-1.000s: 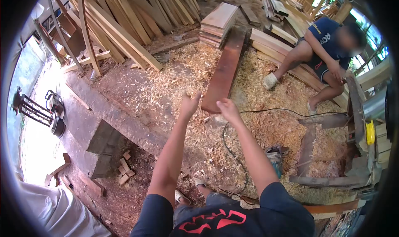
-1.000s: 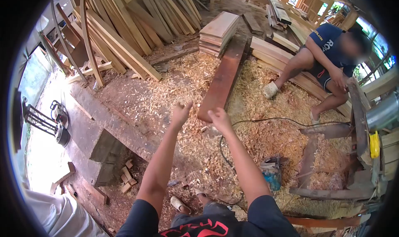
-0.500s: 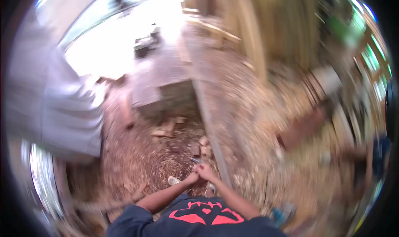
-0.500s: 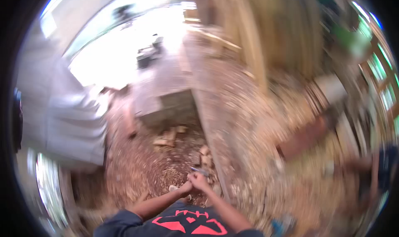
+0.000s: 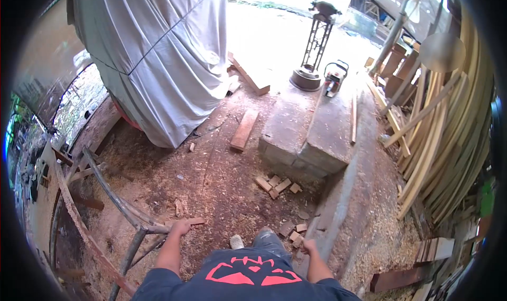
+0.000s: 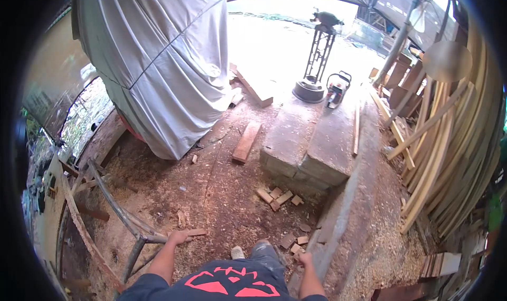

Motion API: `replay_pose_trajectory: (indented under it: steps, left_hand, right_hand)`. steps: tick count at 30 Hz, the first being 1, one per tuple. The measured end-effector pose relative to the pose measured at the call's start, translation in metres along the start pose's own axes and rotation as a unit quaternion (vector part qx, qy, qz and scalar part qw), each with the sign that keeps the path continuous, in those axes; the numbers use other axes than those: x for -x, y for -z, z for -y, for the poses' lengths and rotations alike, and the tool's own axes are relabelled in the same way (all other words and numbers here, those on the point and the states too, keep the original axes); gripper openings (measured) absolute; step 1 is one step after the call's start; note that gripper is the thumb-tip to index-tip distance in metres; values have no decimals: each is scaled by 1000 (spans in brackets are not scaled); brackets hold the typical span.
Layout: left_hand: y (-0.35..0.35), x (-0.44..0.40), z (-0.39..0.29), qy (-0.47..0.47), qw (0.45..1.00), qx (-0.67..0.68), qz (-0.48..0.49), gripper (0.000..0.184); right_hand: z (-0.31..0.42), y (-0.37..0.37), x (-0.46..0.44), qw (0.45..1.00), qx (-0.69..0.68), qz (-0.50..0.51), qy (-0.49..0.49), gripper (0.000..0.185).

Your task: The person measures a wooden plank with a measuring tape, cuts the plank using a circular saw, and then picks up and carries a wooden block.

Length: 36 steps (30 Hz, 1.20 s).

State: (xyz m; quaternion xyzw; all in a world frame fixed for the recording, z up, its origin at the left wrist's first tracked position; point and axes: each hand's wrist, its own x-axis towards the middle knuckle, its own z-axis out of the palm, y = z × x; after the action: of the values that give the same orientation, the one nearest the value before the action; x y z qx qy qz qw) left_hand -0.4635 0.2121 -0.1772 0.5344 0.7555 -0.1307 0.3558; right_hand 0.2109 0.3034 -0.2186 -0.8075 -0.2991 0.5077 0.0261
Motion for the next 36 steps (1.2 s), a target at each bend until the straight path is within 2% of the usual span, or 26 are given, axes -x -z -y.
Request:
replay_pose_trajectory:
  steps: [2,4,6,8,10,11,12,13,14,15,16,17,18,19,20,22,25,28,29,30,32,33,34,35,36]
  left_hand:
    - [1,17,8,69,971,228,-25,49]
    - [41,41,-20,42,989,131,59,50]
    - [-25,-33,21,13,992,104,75,53]
    - [10,-79,-22,107,942,-6,317,50]
    - [50,-106,-52,29,986,46,159,42]
    - [76,-118,-72,-8,994,57,89,41]
    - [108,-129,-93,-19,996,81,43,42]
    - [140,-139,-108,16,979,194,63,42]
    - [185,-146,-130,54,948,304,82,43]
    - [239,-146,-157,64,956,282,55,42]
    - [286,-149,-178,75,962,261,29,42]
    - [326,-185,-185,44,973,219,-60,42]
    - [344,-214,-182,13,972,179,-149,43]
    - [357,-239,-178,10,972,181,-151,42]
    - [372,-265,-174,7,971,182,-153,42]
    - [401,-304,-169,7,972,182,-151,42]
    - [442,-353,-170,28,971,209,-111,43]
    - [446,-435,-132,-4,991,126,-43,42]
    - [445,-466,-116,25,988,147,36,44]
    - [465,-473,-113,-32,996,83,31,45]
    - [473,-518,-77,-97,994,-55,5,47]
    - [498,-526,-72,-69,996,-27,49,48]
    - [524,-538,-72,-42,995,2,91,48]
    - [550,-556,-75,-16,991,31,132,48]
    - [574,-572,-78,-9,991,52,126,47]
  right_hand:
    - [28,14,24,1000,3,13,-4,37]
    - [55,16,31,999,-14,27,-17,36]
    - [88,7,25,997,-39,46,-49,35]
    - [120,0,13,991,-65,67,-92,34]
    - [175,-1,1,990,-25,100,-92,32]
    - [182,-9,-43,990,32,124,-63,28]
    - [208,-11,-60,992,81,84,-50,27]
    - [235,-12,-74,999,30,42,8,37]
    - [264,-12,-104,979,186,25,76,44]
    - [317,-6,-94,978,178,-14,111,45]
    - [343,-15,-139,941,248,-49,224,44]
    - [424,-18,-168,981,139,0,134,48]
    - [477,-17,-151,952,188,-86,226,48]
    - [522,-19,-152,946,167,-73,268,49]
    - [554,-32,-175,921,181,-82,337,39]
    - [629,-44,-163,965,14,48,258,30]
    - [710,-63,-140,959,-81,81,259,24]
    - [735,-82,-158,961,-8,58,270,30]
    - [736,-84,-167,956,57,13,287,33]
    - [728,-87,-173,946,122,-30,298,36]
    - [707,-91,-175,969,166,-62,171,43]
    - [696,-90,-176,984,169,-24,57,45]
    - [717,-78,-131,990,135,-33,18,35]
    - [709,-82,-135,994,105,-30,-2,33]
    - [702,-86,-139,996,75,-28,-23,32]
